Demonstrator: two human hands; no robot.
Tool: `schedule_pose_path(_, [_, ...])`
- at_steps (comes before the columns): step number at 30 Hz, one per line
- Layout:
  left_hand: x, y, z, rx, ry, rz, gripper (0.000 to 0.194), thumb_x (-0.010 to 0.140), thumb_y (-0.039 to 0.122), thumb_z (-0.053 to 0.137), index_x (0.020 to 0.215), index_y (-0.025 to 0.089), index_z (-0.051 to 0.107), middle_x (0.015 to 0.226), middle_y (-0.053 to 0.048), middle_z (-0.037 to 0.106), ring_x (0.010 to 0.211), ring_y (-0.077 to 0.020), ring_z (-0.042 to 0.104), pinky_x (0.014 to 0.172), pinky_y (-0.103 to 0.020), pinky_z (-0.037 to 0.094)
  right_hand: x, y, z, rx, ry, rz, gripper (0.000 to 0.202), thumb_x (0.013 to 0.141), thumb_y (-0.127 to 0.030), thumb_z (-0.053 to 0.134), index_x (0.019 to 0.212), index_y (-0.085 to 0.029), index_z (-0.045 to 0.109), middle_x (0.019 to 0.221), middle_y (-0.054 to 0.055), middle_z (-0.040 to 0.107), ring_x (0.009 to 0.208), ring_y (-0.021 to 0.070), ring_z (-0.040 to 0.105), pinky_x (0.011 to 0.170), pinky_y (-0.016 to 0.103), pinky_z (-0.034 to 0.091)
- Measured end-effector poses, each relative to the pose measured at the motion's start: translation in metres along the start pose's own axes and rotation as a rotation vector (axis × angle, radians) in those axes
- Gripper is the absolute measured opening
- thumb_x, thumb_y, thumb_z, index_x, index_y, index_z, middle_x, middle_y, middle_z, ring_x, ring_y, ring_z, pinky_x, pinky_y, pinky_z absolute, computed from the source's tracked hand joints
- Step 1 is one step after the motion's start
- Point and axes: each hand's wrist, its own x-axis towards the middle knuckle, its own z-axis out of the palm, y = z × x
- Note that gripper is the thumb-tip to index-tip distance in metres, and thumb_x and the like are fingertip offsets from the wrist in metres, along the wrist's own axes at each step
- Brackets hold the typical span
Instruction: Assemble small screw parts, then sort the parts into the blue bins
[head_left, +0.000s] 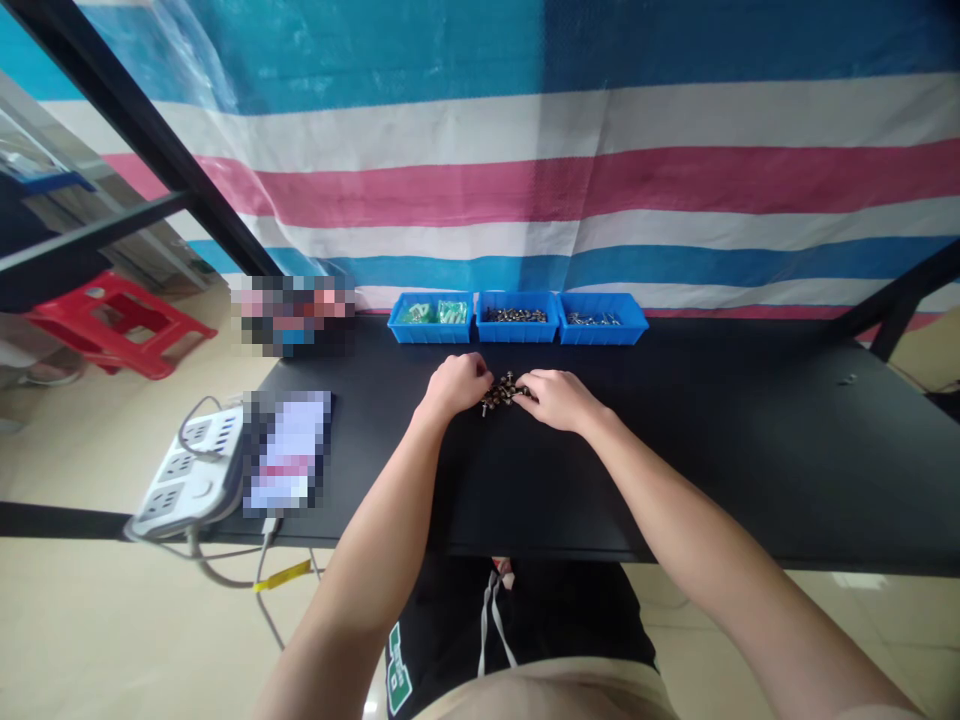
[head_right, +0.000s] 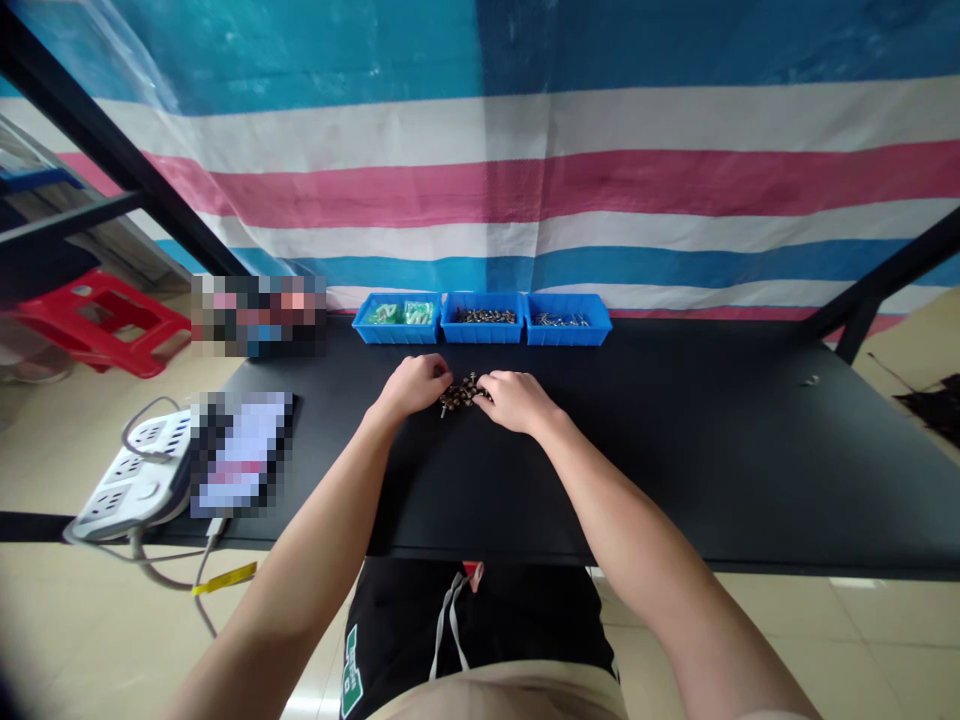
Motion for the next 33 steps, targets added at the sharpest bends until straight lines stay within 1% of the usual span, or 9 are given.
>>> schedule_pose_path(5, [0.000,0.000,0.002,-0.015,0.011,0.005,0.021,0.081,0.029,0.054,0.089,0.022,0.072,0.085,-0.008,0.073,0.083,-0.0250,0.068,0.074,-0.031,0.052,0.001,0.001,0.001,0.076,0.049,-0.017,0.019,0.093,-0.029,0.053,0.095,-0.019,0.069,0.090,0.005,0.071,0.080,0.0172,0.065,0.070,0.027,0.041])
schedule_pose_path(8, [0.000,0.000,0.003,-0.023,0.026,0.026,0.020,0.081,0.029,0.054,0.088,0.021,0.071,0.083,-0.007,0.072,0.081,-0.0245,0.068,0.072,-0.031,0.051,0.001,0.001,0.001,0.091,0.052,-0.008,0.017,0.093,-0.027,0.052,0.092,-0.019,0.067,0.087,0.005,0.071,0.077,0.0166,0.064,0.068,0.027,0.039])
schedule_pose_path(11, [-0.001,0.001,0.004,-0.031,0.031,0.048,0.020,0.081,0.029,0.053,0.087,0.021,0.071,0.081,-0.007,0.072,0.078,-0.0237,0.068,0.070,-0.030,0.050,0.001,-0.001,0.000,0.063,0.033,0.023,0.018,0.094,-0.028,0.050,0.094,-0.020,0.066,0.090,0.005,0.071,0.079,0.0178,0.065,0.067,0.027,0.039])
schedule_pose_path(16, [-0.002,0.003,0.006,-0.044,0.031,0.049,0.019,0.082,0.028,0.054,0.087,0.021,0.071,0.081,-0.007,0.072,0.076,-0.0224,0.067,0.068,-0.029,0.050,0.000,-0.005,0.000,0.002,0.008,0.043,0.018,0.093,-0.029,0.049,0.100,-0.022,0.063,0.101,0.005,0.071,0.087,0.0211,0.067,0.070,0.029,0.042])
schedule_pose_path(21, [-0.001,0.005,0.008,-0.047,0.023,0.039,0.019,0.081,0.028,0.055,0.089,0.021,0.071,0.083,-0.007,0.072,0.078,-0.0223,0.067,0.070,-0.029,0.050,0.001,-0.010,0.001,-0.046,0.005,0.076,0.017,0.091,-0.029,0.049,0.098,-0.022,0.062,0.097,0.006,0.071,0.084,0.0224,0.067,0.069,0.030,0.042])
schedule_pose_path(27, [-0.002,0.005,0.009,-0.048,0.032,0.045,0.019,0.082,0.029,0.054,0.088,0.021,0.071,0.081,-0.007,0.072,0.077,-0.0229,0.067,0.069,-0.030,0.050,0.003,-0.014,0.000,-0.080,-0.012,0.085,0.019,0.094,-0.031,0.045,0.097,-0.020,0.061,0.098,0.009,0.072,0.084,0.0248,0.069,0.068,0.031,0.042])
schedule_pose_path(30, [-0.002,0.004,0.009,-0.056,0.041,0.062,0.019,0.082,0.029,0.054,0.088,0.021,0.070,0.080,-0.006,0.071,0.076,-0.0224,0.066,0.068,-0.029,0.049,0.004,-0.013,0.001,-0.064,0.001,0.090,0.022,0.096,-0.032,0.043,0.097,-0.019,0.060,0.096,0.009,0.072,0.084,0.0248,0.069,0.067,0.031,0.041])
schedule_pose_path(33, [-0.002,0.004,0.009,-0.082,0.065,0.091,0.019,0.083,0.029,0.053,0.088,0.021,0.070,0.079,-0.006,0.071,0.075,-0.0215,0.066,0.068,-0.029,0.049,0.005,-0.010,0.004,0.012,0.062,0.111,0.023,0.097,-0.035,0.042,0.098,-0.020,0.060,0.098,0.008,0.072,0.085,0.0235,0.068,0.068,0.030,0.042])
